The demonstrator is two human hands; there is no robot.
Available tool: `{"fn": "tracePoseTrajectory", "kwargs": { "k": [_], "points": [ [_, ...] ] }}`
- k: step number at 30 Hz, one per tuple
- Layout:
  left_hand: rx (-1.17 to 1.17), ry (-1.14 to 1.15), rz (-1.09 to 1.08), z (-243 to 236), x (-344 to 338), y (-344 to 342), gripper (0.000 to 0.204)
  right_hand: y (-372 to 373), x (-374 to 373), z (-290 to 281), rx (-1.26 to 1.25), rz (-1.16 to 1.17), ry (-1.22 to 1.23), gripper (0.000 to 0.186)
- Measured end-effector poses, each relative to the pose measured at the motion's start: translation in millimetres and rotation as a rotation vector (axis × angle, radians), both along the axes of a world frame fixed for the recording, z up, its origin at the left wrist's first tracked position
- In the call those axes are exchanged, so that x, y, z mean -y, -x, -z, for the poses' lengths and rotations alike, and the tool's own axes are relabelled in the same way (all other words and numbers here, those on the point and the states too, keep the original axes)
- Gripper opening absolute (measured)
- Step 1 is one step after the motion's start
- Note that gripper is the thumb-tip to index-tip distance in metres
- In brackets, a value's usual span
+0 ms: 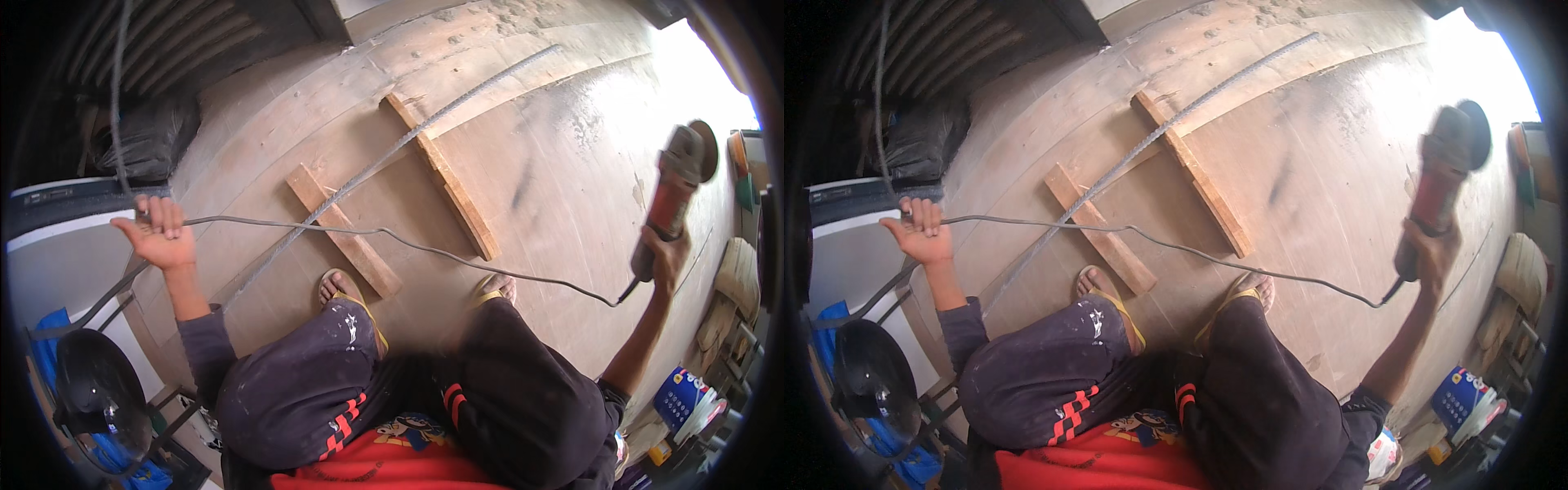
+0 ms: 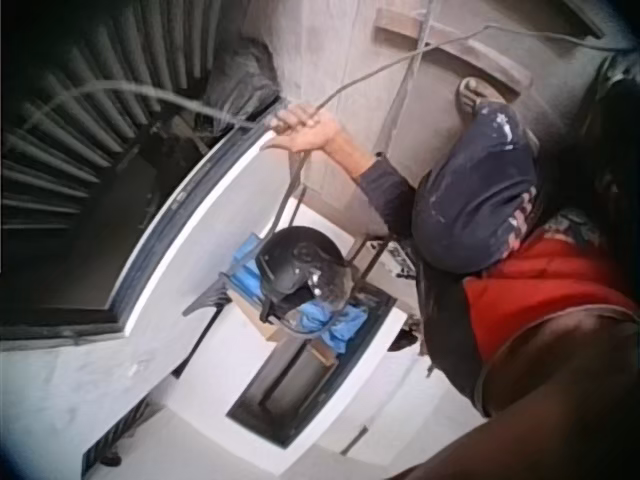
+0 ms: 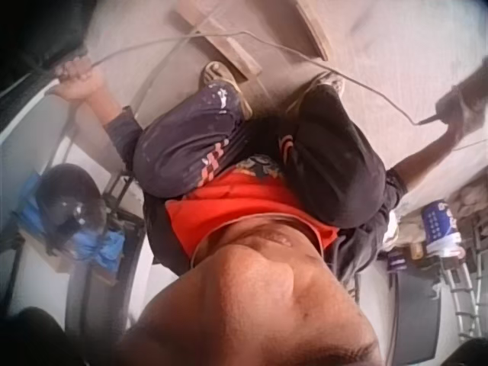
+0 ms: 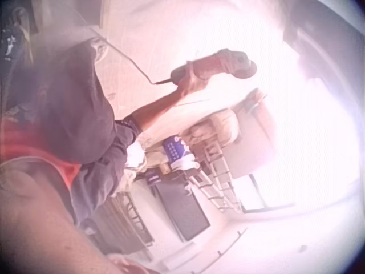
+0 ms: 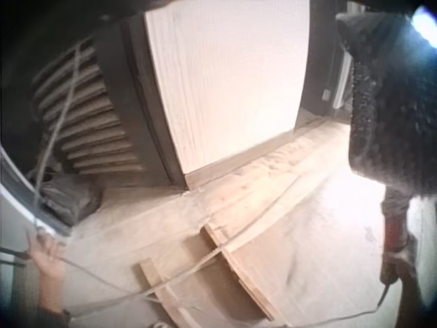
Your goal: The person uses an angle grinder to cut a long metal rod into shorter pieces. They position the rod on wooden supports, cut it while sparks fly, and then move the cut pieces aside.
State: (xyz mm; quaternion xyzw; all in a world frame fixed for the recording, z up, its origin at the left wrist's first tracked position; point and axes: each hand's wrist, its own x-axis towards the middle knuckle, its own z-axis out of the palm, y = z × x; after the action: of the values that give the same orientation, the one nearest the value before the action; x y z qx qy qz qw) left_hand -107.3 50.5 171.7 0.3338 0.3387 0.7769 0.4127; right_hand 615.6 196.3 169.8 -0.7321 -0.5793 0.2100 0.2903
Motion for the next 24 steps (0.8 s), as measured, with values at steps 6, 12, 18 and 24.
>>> {"fn": "tracePoseTrajectory", "kwargs": {
  "k": [6,12,18,24],
  "points": [
    [-0.473,0.281,-0.246,18,-24,-74,0.052,126,9,0,-0.143,-0.322,0.214,0.058],
    [-0.565,0.320,-0.329,64,-16,-81,0.042,184,8,25,-0.261,-0.593,0.338,0.066],
    [-0.717,0.720,-0.155,176,-12,-89,0.019,225,6,61,-0.286,-0.701,0.362,0.068],
    [-0.953,0.720,-0.061,174,-34,-158,0.025,246,6,81,-0.265,-0.682,0.324,0.069]
  ]
}}
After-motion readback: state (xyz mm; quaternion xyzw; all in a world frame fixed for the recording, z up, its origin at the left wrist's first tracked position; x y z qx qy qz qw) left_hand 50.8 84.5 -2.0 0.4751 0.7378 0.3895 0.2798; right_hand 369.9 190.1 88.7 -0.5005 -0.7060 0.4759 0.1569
